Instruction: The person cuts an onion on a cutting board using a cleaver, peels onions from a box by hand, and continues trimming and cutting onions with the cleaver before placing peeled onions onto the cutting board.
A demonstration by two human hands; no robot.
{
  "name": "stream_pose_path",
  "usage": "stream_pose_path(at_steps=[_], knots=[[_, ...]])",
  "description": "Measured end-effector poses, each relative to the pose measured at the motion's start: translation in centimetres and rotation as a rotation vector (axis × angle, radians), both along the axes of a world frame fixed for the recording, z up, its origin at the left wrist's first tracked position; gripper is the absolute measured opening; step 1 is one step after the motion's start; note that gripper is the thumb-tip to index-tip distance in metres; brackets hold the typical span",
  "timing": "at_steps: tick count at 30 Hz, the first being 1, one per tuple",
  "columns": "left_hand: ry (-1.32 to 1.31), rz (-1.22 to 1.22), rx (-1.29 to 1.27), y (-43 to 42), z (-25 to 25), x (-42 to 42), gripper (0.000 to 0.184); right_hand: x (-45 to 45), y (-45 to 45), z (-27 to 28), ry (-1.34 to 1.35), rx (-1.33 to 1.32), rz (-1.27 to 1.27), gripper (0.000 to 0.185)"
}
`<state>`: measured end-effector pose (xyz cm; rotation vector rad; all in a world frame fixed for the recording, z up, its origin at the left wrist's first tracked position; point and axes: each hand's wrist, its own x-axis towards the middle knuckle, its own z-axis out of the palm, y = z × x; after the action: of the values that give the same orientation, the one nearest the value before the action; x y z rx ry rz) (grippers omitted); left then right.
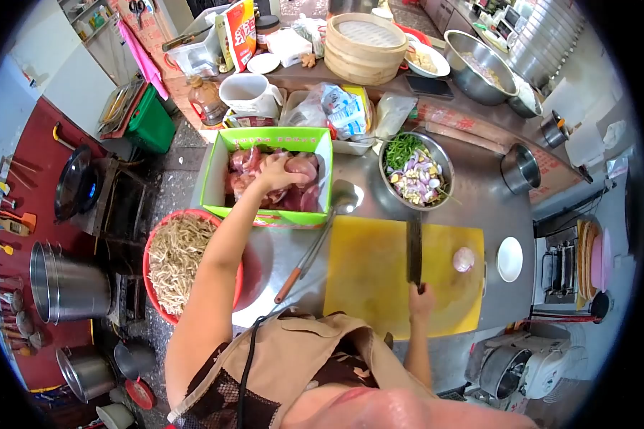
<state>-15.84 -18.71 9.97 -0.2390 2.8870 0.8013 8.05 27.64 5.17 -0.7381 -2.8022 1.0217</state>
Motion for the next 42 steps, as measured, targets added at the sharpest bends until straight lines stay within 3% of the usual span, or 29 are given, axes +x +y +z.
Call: stream_pose_path(at_steps=[1, 2, 3, 4, 5, 7, 9, 10, 11, 13, 15, 17, 19, 21, 22, 24, 25, 26, 29, 30, 32, 34, 37, 38, 40, 42], knots=[[-0.001, 0.001, 0.001, -0.6, 0.5, 0.6, 0.099, -0.2, -1.6, 1.1, 0.054, -0.177, -0.029, 0.03], [-0.057, -0.018, 0.494, -1.0, 1.6, 1.6, 0.09, -0.6, -3.2, 2.2, 0.108, -0.354, -0.059, 0.031], [-0.111, -0.037, 0.987, -1.1, 2.6, 2.4, 0.081, -1.0, -4.8, 3.5, 0.107, -0.352, -0.058, 0.031], [-0.064, -0.042, 1.181, -1.1, 3.0, 3.3, 0.068, -1.6, -6.4, 4.9, 0.131, -0.412, -0.009, 0.027], [-0.161, 0.103, 1.458, -1.3, 2.9, 4.2, 0.07, -2.3, -7.7, 5.7, 0.153, -0.471, 0.041, 0.024], [-0.121, 0.005, 1.727, -0.8, 4.1, 5.9, 0.07, -4.2, -9.6, 5.4, 0.416, -0.449, 0.312, 0.019], [-0.112, -0.076, 1.969, -1.7, 3.2, 6.2, 0.063, -6.1, -12.8, 8.5, 0.428, -0.509, 0.441, 0.014], [0.048, 0.177, 1.828, -0.6, 5.1, 7.0, 0.065, -7.0, -13.9, 9.2, 0.405, -0.554, 0.496, 0.01], [0.173, 0.145, 1.665, -0.3, 4.8, 7.0, 0.068, -7.9, -15.0, 9.6, 0.383, -0.601, 0.549, 0.008], [0.199, 0.211, 1.317, -0.1, 7.5, 7.5, 0.076, -9.4, -17.7, 12.6, 0.5, -0.218, 0.684, 0.01], [0.482, 0.008, 0.744, -1.5, 5.6, 6.9, 0.079, -10.4, -19.9, 13.6, 0.566, -0.11, 0.758, 0.015], [0.41, -0.075, 0.888, -3.0, 3.8, 6.4, 0.079, -10.6, -21.5, 14.1, 0.628, -0.004, 0.832, 0.021], [0.292, 0.043, 1.118, -2.9, 5.2, 7.6, 0.08, -10.6, -22.6, 14.4, 0.557, 0.212, 0.957, 0.03], [0.538, -0.068, 0.658, -3.5, 4.6, 7.9, 0.078, -10.9, -23.2, 13.5, 0.579, 0.245, 0.988, 0.038], [0.533, -0.066, 0.658, -3.3, 4.6, 8.2, 0.078, -11.0, -23.5, 13.2, 0.602, 0.289, 0.99, 0.039], [0.634, -0.075, 0.689, -2.8, 4.9, 8.6, 0.05, -11.2, -24.0, 12.8, 0.621, 0.333, 0.993, 0.041], [0.626, -0.072, 0.691, -3.1, 5.3, 8.6, 0.05, -11.2, -24.2, 12.7, 0.598, 0.355, 0.99, 0.04], [0.613, -0.255, 0.536, -3.5, 5.9, 8.4, 0.033, -11.2, -24.4, 12.6, 0.578, 0.377, 0.986, 0.039], [0.781, -0.384, 0.546, -4.1, 3.0, 6.5, 0.046, -11.1, -25.1, 12.9, 0.514, 0.362, 0.989, 0.039], [0.56, -0.32, 1.06, -4.8, -0.5, 5.1, 0.024, -11.0, -25.3, 13.0, 0.512, 0.361, 0.987, 0.039], [0.291, -0.234, 1.552, -4.3, -0.3, 5.4, 0.006, -10.9, -25.6, 13.0, 0.462, 0.261, 1.012, 0.042], [0.881, -0.186, 0.336, -2.0, 5.8, 8.0, 0.008, -10.7, -26.1, 13.1, 0.402, 0.282, 1.014, 0.043], [0.838, -0.189, 0.117, -2.4, 3.6, 7.4, 0.012, -10.8, -27.2, 12.7, 0.337, 0.304, 1.005, 0.044], [0.838, -0.189, 0.118, -2.5, 2.8, 7.6, 0.012, -11.0, -27.7, 12.6, 0.336, 0.306, 0.999, 0.044], [0.672, -0.147, 0.362, -2.0, 2.6, 8.3, 0.03, -11.3, -28.4, 12.5, 0.33, 0.296, 0.993, 0.044], [0.7, -0.075, 0.277, -1.6, 2.7, 8.5, 0.022, -11.8, -29.3, 12.2, 0.326, 0.286, 0.986, 0.045]])
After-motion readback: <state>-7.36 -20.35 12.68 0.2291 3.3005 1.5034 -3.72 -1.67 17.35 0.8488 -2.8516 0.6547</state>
